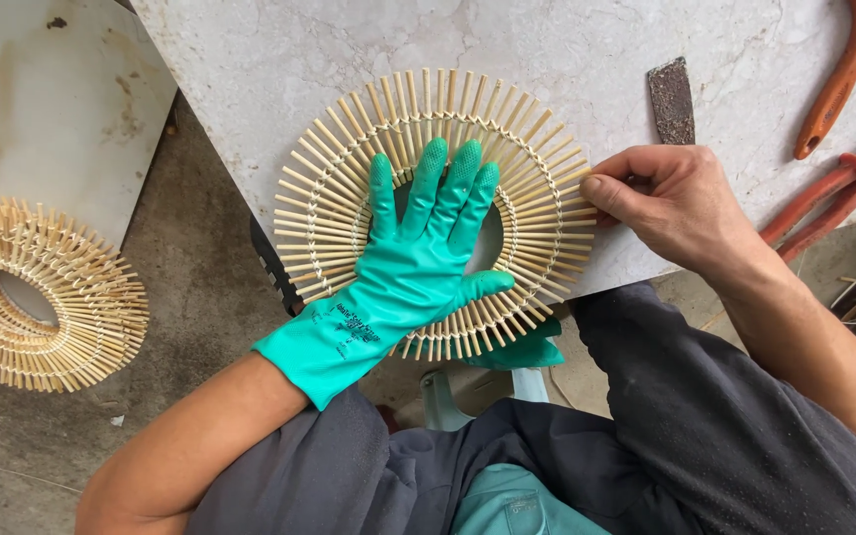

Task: The person weaves thin bamboo strips into a circular basket base, interlacing them by hand and using a metal file to smooth the edges. The person rotates the basket to continue weaving and occasionally adjusts the strips to maintain alignment.

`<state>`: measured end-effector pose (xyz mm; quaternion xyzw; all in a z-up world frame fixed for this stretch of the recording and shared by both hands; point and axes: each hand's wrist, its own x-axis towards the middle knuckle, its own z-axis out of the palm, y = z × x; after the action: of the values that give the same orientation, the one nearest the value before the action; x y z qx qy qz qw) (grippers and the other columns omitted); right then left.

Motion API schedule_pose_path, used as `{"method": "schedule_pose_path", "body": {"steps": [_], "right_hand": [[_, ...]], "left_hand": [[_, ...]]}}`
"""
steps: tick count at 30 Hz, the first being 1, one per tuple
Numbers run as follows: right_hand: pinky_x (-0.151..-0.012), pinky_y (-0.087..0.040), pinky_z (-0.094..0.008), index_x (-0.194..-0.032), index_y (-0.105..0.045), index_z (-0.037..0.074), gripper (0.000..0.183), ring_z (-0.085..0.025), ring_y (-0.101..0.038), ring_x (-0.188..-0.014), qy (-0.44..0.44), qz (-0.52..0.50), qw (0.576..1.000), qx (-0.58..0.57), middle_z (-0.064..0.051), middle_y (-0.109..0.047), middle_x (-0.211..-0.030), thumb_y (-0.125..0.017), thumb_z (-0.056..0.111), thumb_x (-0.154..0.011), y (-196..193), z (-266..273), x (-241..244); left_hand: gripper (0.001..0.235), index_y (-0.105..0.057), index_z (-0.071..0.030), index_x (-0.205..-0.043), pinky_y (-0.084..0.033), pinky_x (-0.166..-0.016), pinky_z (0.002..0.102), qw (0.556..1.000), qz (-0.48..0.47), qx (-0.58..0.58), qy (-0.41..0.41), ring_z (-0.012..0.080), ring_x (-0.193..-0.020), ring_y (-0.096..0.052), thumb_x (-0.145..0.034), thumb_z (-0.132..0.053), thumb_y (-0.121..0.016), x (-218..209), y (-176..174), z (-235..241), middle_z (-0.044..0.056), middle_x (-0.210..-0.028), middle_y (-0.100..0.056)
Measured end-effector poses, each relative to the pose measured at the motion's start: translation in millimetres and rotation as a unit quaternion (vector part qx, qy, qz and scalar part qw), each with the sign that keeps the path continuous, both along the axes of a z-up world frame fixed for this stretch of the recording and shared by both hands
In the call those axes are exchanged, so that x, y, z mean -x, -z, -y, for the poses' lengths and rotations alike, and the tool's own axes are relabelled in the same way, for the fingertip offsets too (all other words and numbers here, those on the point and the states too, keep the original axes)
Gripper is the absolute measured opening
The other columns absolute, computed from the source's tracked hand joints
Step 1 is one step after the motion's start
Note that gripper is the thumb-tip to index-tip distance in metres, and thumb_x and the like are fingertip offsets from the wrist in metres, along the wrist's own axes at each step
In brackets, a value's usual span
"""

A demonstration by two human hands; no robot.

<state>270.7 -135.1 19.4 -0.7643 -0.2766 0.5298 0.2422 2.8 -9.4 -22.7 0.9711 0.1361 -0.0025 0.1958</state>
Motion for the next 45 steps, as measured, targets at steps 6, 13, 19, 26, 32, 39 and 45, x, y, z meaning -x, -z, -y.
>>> {"method": "schedule_pose_path", "body": {"steps": [6,13,19,26,32,39,45], "right_hand": [[-0.071,-0.064,-0.033,-0.114,-0.072,-0.001,0.025,-0.019,-0.074,-0.082,-0.007,0.037,0.999,-0.028,-0.012,-0.075,-0.092,-0.067,0.020,-0.100,-1,-8,4],[-0.070,-0.064,-0.033,-0.108,-0.075,0.000,0.022,-0.019,-0.074,-0.077,0.014,0.021,1.000,0.004,-0.013,-0.076,-0.086,-0.066,0.019,-0.101,1,-5,4],[-0.070,-0.064,-0.032,-0.113,-0.073,0.000,0.023,-0.018,-0.074,-0.080,0.011,0.026,0.999,-0.026,-0.012,-0.075,-0.090,-0.065,0.019,-0.103,1,-9,4],[-0.068,-0.064,-0.031,-0.111,-0.074,-0.001,0.023,-0.018,-0.074,-0.078,0.006,0.030,0.999,-0.026,-0.013,-0.076,-0.089,-0.065,0.019,-0.103,4,-10,3],[-0.069,-0.064,-0.030,-0.115,-0.072,-0.001,0.023,-0.017,-0.074,-0.080,-0.005,0.054,0.998,-0.045,-0.013,-0.075,-0.091,-0.065,0.017,-0.104,2,-20,4],[-0.071,-0.063,-0.029,-0.113,-0.072,-0.001,0.020,-0.018,-0.074,-0.082,-0.015,0.055,0.995,-0.076,-0.013,-0.075,-0.093,-0.068,0.016,-0.103,3,-23,4],[-0.071,-0.065,-0.030,-0.108,-0.074,0.001,0.017,-0.017,-0.074,-0.081,0.007,0.039,0.997,-0.060,-0.013,-0.075,-0.090,-0.069,0.016,-0.101,7,-20,4]], "left_hand": [[0.110,-0.023,-0.004,-0.170,-0.001,-0.121,0.079,1.000,-0.002,-0.006,0.001,0.0431,-0.161,-0.005,-0.099,-0.081,-0.055,0,1,0,0.018,-0.175,-0.010],[0.109,-0.022,-0.006,-0.171,-0.001,-0.122,0.077,1.000,0.001,0.008,-0.007,0.0413,-0.161,-0.005,-0.099,-0.081,-0.055,1,0,-1,0.017,-0.175,-0.011],[0.109,-0.023,-0.006,-0.171,0.000,-0.122,0.077,1.000,0.006,0.009,-0.005,0.0418,-0.161,-0.005,-0.099,-0.082,-0.054,1,0,0,0.018,-0.175,-0.010],[0.109,-0.024,-0.005,-0.171,-0.001,-0.121,0.078,1.000,0.003,0.004,-0.004,0.0421,-0.161,-0.005,-0.099,-0.083,-0.053,1,1,0,0.019,-0.175,-0.011],[0.110,-0.024,-0.005,-0.170,0.000,-0.122,0.078,1.000,0.004,-0.006,-0.003,0.0424,-0.161,-0.006,-0.099,-0.083,-0.053,0,0,0,0.019,-0.175,-0.011],[0.110,-0.025,-0.004,-0.171,-0.001,-0.121,0.078,1.000,0.001,0.010,-0.001,0.0432,-0.161,-0.006,-0.099,-0.082,-0.054,0,0,0,0.020,-0.175,-0.012],[0.111,-0.025,-0.004,-0.171,-0.002,-0.122,0.078,1.000,0.002,0.007,-0.003,0.0437,-0.161,-0.006,-0.098,-0.082,-0.055,0,0,0,0.019,-0.175,-0.012]]}}
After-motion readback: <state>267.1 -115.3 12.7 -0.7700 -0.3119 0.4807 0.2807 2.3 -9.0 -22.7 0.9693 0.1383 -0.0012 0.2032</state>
